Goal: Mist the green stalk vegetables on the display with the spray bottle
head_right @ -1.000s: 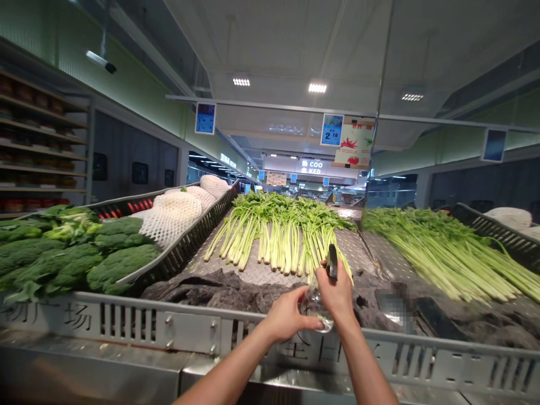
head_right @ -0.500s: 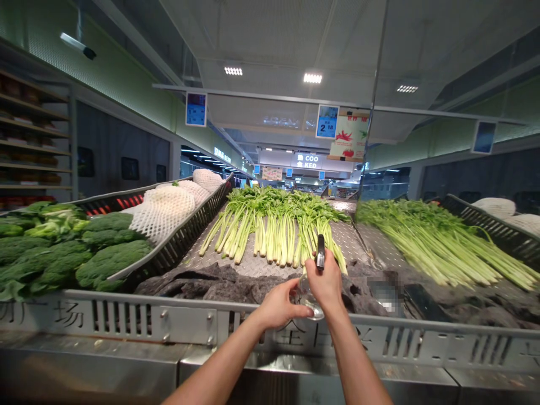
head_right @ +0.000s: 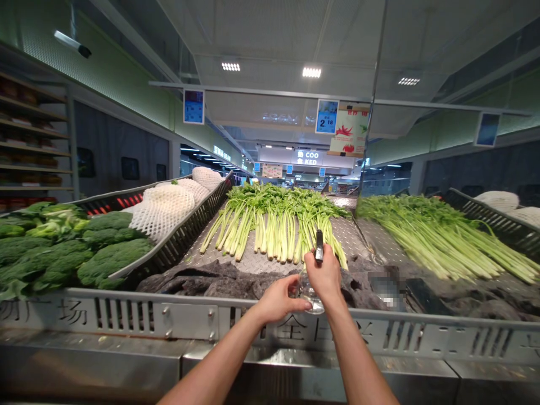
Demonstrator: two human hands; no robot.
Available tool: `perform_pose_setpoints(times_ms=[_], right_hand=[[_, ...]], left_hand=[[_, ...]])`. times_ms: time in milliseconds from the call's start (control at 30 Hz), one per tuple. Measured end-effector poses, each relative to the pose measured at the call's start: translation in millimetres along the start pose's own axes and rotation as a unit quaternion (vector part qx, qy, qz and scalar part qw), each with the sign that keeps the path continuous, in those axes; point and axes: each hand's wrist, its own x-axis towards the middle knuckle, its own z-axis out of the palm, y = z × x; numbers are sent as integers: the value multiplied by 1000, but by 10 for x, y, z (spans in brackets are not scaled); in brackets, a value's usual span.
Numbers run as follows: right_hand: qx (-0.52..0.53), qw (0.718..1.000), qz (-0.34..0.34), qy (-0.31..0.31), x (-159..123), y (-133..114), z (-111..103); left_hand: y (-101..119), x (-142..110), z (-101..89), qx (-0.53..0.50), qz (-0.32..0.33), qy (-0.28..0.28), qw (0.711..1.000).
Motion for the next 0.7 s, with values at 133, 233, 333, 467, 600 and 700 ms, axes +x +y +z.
perform_pose_setpoints(times_ms=[133,233,333,467,600,700], right_hand=[[0,1000,-6,-2,3,10,5],[-3,1000,-1,-13,12,9,1],[4,1000,2,-25,19,10,-5],[16,999,-3,-35,31,27,4],[10,999,-3,-38,53,47,27],[15,999,-6,-40,62,56,34]], left_hand=[[8,-4,-3,-5,-2,-4,1000],[8,-7,-2,3,-3,4,1000],[-2,-9,3,19,4,9,1000],[-15,-9,9,43,14,17,999],[-24,-9,10,55,14,21,998],[-21,-14,11,60,16,24,998]])
